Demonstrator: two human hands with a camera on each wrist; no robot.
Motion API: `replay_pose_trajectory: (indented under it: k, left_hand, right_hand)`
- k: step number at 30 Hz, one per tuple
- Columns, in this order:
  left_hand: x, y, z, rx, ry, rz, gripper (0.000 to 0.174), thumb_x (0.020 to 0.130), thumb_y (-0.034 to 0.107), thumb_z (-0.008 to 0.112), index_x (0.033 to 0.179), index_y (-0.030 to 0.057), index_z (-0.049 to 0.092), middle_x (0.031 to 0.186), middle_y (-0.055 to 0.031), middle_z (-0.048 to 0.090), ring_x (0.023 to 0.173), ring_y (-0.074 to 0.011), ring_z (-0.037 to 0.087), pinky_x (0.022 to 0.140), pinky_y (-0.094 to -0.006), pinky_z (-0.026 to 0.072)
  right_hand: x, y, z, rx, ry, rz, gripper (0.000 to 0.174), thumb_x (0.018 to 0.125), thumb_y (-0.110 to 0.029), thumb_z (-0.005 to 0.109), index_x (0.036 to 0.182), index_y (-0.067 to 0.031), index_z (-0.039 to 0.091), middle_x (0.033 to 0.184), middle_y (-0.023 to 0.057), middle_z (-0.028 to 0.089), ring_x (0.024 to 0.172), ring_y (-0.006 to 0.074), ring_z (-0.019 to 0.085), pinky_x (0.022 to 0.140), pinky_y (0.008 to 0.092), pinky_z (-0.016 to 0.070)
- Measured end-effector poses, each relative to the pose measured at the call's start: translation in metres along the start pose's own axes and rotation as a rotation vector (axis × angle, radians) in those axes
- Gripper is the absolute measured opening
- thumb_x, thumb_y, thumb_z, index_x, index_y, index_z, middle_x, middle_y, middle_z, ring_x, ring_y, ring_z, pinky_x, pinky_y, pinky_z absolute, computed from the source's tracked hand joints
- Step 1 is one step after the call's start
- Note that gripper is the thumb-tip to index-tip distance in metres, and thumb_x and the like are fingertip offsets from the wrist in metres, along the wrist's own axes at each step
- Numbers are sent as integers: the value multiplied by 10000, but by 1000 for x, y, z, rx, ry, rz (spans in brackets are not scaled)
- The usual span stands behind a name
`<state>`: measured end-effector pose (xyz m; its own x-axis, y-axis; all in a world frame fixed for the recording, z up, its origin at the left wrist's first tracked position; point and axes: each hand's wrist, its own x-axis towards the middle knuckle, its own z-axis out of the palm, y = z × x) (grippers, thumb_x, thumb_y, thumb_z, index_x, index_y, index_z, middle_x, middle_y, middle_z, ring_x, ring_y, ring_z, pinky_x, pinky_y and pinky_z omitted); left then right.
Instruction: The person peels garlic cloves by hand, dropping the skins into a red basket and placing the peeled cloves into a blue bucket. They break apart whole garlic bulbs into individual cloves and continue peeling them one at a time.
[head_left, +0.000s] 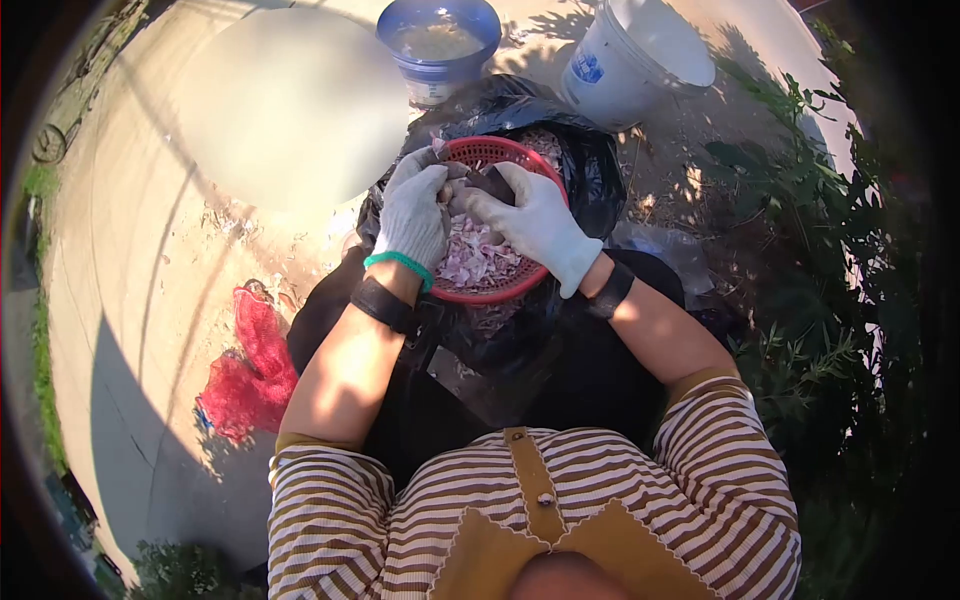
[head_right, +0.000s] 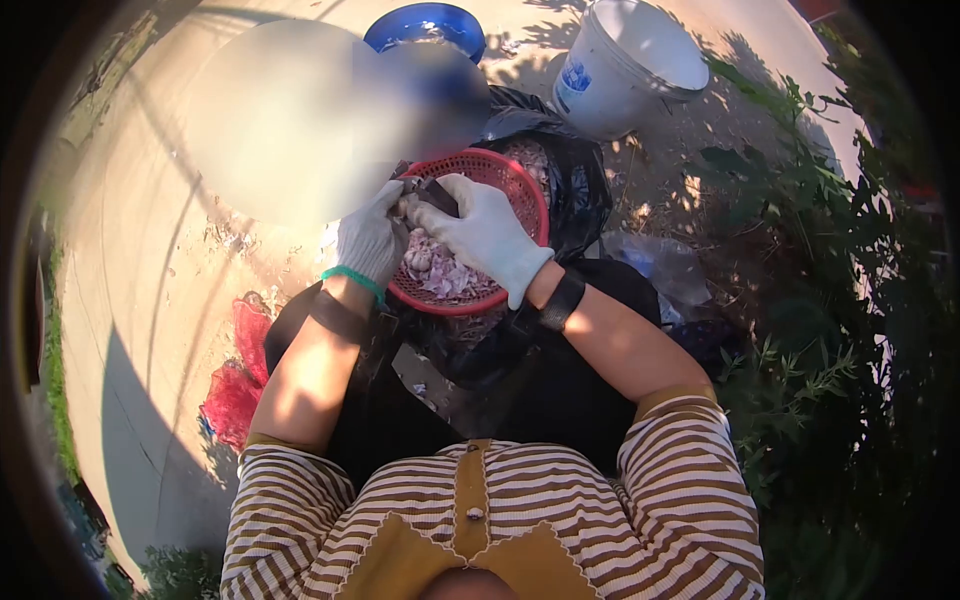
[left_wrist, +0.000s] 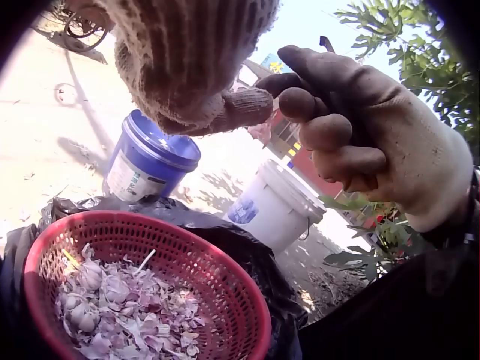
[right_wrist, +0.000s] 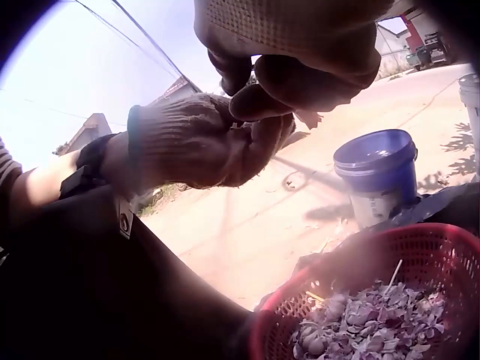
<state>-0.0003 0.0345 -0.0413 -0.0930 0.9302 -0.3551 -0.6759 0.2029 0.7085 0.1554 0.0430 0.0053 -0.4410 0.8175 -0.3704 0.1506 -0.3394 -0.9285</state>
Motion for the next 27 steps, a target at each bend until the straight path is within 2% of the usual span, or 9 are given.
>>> replay_pose_trajectory:
  k: [3, 4, 6, 9, 14, 16, 21, 25, 27]
  left_hand:
    - [1, -1, -6, 256, 8, 110, 406, 895, 45, 506, 1288, -52, 477, 936, -81, 624, 659, -61, 468, 570, -193, 401]
    - [2, 0, -4, 249, 26, 77, 417, 897, 62, 521, 1296, -51, 481, 948, -76, 628, 665, -55, 464, 570, -197, 399]
    - [3, -3, 4, 214, 53, 92, 386, 912, 84, 527, 1275, -46, 510, 993, -78, 639, 738, -73, 525, 625, -225, 445]
    - [1, -5, 8, -15, -109, 147, 334, 1001, 122, 418, 1304, -9, 474, 1142, -164, 624, 931, -201, 626, 789, -314, 522]
    - [-1, -7, -2, -181, -264, 22, 382, 1041, 273, 372, 1314, 25, 478, 1168, -150, 609, 989, -199, 606, 812, -322, 515]
    - [-5, -3, 5, -162, -272, 25, 414, 1047, 329, 361, 1313, 36, 482, 1185, -141, 602, 1000, -195, 598, 817, -326, 512]
    - [-16, 0, 16, 89, -197, -4, 448, 1048, 369, 352, 1380, 96, 481, 1089, -52, 596, 933, -101, 561, 793, -239, 486]
    - [-18, 2, 19, 267, -247, 99, 511, 1051, 414, 309, 1429, 89, 421, 1116, -66, 592, 950, -135, 558, 829, -265, 489]
    - [-24, 8, 25, 599, -236, 213, 534, 1058, 410, 262, 1463, 76, 360, 1177, -87, 587, 971, -158, 557, 863, -292, 487]
  right_hand:
    - [12, 3, 16, -490, 104, -180, 320, 872, -201, 696, 1101, 8, 614, 992, 96, 703, 913, 169, 656, 831, 318, 505]
    - [23, 16, 19, -459, 121, -411, 324, 884, -219, 703, 1149, -53, 616, 887, 22, 646, 674, 46, 555, 588, 227, 469]
    - [29, 29, 17, -200, 28, -254, 308, 894, -198, 689, 1148, -39, 619, 905, 14, 657, 714, 46, 558, 620, 220, 467]
    - [31, 24, 16, -185, 88, -200, 252, 911, -190, 668, 1104, -33, 628, 885, 6, 664, 650, 43, 560, 567, 212, 459]
    - [27, 10, 2, 227, 46, 27, 154, 939, -191, 634, 1018, -58, 634, 814, -10, 655, 542, 46, 563, 478, 185, 441]
    - [25, 6, -3, 289, -43, 61, 179, 943, -197, 614, 1050, -59, 648, 864, 14, 661, 659, 68, 597, 554, 213, 475]
    - [21, -1, 3, 348, -61, 42, 163, 948, -213, 602, 1010, -71, 652, 852, 9, 656, 655, 63, 593, 539, 191, 452]
    - [23, 5, -9, 419, -156, 54, 160, 954, -226, 587, 998, -85, 650, 849, 8, 655, 644, 48, 587, 523, 164, 430]
    - [24, 6, -13, 418, -196, 39, 161, 956, -228, 581, 1003, -88, 645, 849, 7, 653, 641, 41, 586, 507, 160, 413]
